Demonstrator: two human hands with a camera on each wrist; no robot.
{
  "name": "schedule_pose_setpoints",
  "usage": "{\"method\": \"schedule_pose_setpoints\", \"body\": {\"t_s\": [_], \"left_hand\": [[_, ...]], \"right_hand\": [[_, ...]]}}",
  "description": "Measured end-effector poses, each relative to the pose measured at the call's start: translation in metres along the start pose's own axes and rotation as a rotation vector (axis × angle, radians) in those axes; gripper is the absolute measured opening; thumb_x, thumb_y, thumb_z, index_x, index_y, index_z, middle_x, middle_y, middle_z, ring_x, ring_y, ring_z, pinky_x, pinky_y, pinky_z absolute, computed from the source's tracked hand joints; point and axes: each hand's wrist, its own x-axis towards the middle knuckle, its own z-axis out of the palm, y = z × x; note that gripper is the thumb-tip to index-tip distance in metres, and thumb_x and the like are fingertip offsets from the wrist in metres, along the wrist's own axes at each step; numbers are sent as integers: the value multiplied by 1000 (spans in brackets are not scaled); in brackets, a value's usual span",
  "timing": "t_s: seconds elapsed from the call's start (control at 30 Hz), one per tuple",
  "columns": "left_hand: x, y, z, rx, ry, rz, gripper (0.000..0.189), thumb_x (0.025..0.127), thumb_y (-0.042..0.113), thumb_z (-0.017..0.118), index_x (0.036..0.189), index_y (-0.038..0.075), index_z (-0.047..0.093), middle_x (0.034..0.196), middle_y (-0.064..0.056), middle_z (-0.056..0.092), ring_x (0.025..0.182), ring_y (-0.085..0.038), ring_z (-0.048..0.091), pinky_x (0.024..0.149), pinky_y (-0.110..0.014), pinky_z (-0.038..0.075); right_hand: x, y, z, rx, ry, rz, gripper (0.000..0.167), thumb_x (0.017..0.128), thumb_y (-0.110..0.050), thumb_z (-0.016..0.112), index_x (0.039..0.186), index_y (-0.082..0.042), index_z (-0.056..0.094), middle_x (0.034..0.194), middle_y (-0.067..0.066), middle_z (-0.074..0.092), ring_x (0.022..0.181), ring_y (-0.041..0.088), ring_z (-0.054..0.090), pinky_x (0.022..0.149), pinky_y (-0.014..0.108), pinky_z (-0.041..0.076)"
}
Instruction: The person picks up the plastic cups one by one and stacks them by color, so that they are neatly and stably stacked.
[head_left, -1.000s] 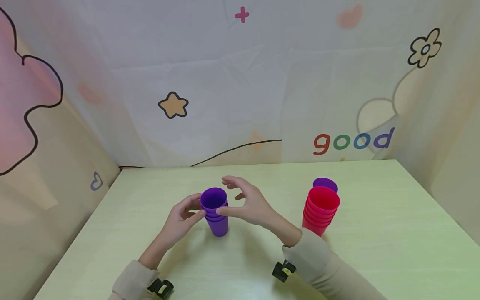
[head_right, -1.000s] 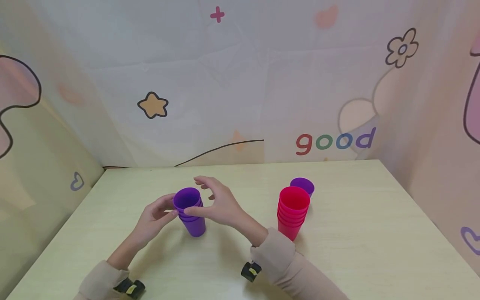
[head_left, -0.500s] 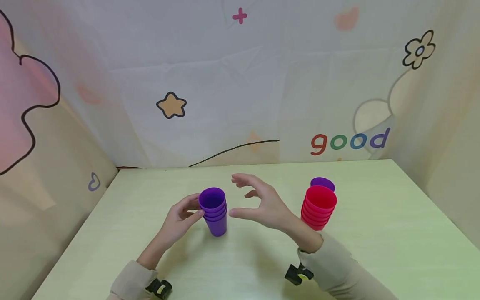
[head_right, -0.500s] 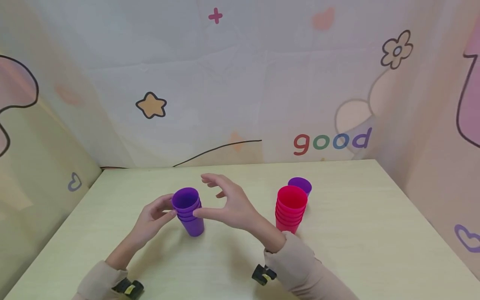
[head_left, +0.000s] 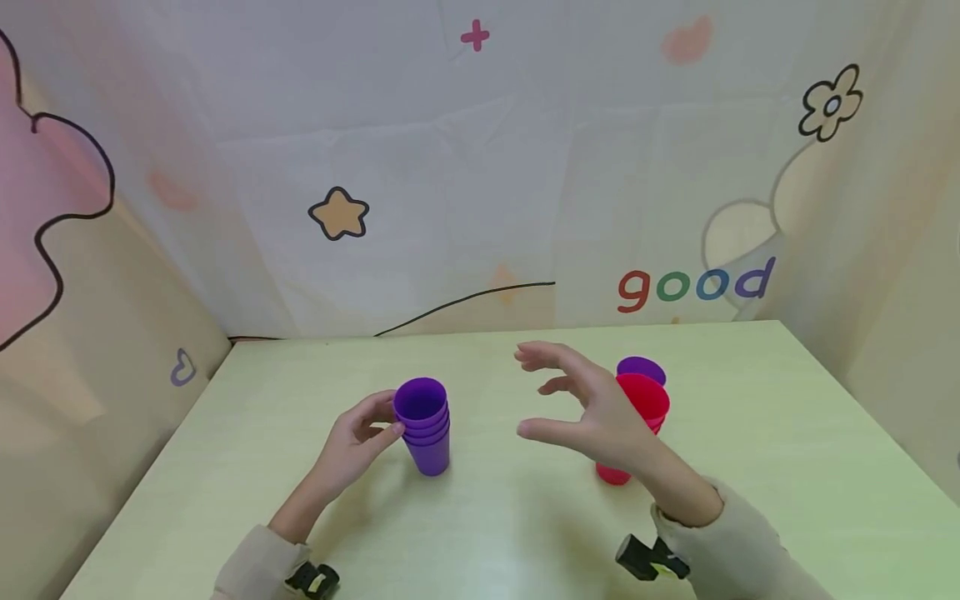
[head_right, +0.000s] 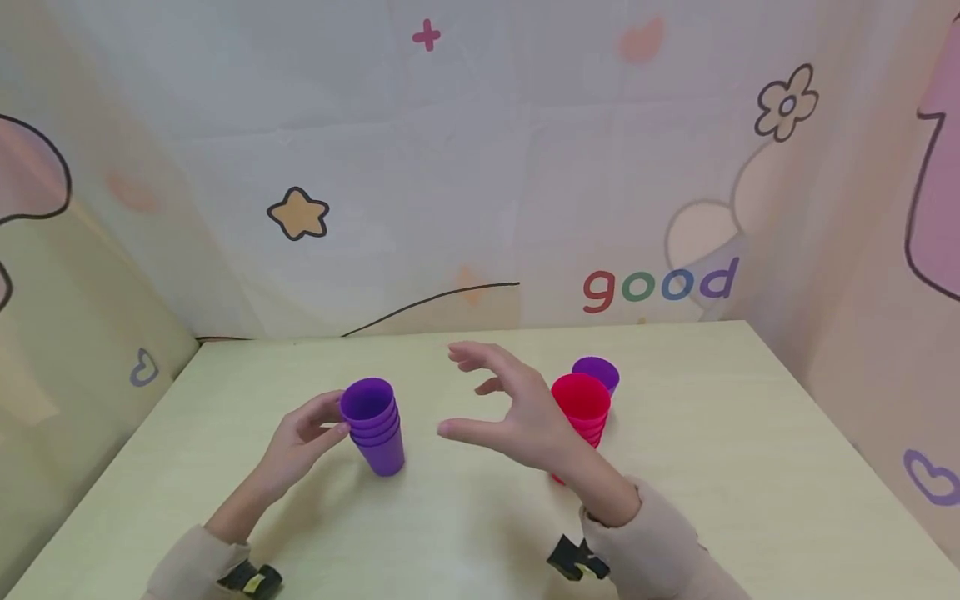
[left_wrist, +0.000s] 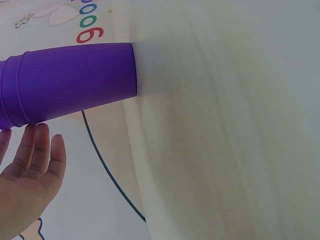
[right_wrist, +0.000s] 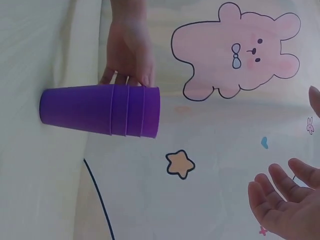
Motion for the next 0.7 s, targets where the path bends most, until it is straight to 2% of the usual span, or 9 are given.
{"method": "schedule_pose_setpoints", "body": {"t_s": [0.13, 0.23, 0.47, 0.6, 0.7], "left_hand": [[-2, -1, 0, 11, -1, -10, 35, 87, 8, 60, 120, 1, 53, 101, -12, 60, 93, -12, 55, 78, -27, 48], [-1, -3, 0, 16, -8, -17, 35, 88, 9, 60, 121, 1, 53, 102, -12, 60, 94, -12, 55, 78, -27, 48], [2, -3, 0, 14, -4, -4, 35, 87, 7, 60, 121, 1, 53, 101, -13, 60, 93, -13, 55, 78, -28, 48], [1, -1, -1, 7, -5, -3, 35, 87, 6, 59, 121, -1, 52, 101, -14, 60, 93, -13, 55, 78, -29, 48], [1, 0, -1, -4, -7, 5, 36, 87, 6, 59, 122, -1, 51, 102, -14, 60, 93, -12, 55, 78, -29, 48]], "right_hand": [[-8, -1, -17, -33, 35, -7, 63, 72, -1, 74, 128, -9, 47, 120, 3, 54, 109, 14, 49, 82, 28, 47], [-14, -2, -30, -88, 61, 33, 63, 72, 0, 73, 129, -8, 47, 121, 4, 52, 109, 14, 49, 81, 25, 47], [-29, -2, -56, -245, 114, 207, 63, 75, -8, 72, 131, -10, 44, 125, 7, 49, 99, 22, 53, 74, 41, 50], [-37, 4, -66, -284, 129, 228, 63, 76, -8, 71, 132, -9, 43, 127, 10, 47, 99, 26, 52, 69, 34, 51], [-43, 9, -72, -312, 143, 232, 65, 76, -9, 72, 133, -11, 42, 128, 9, 46, 101, 23, 49, 67, 29, 50]]}}
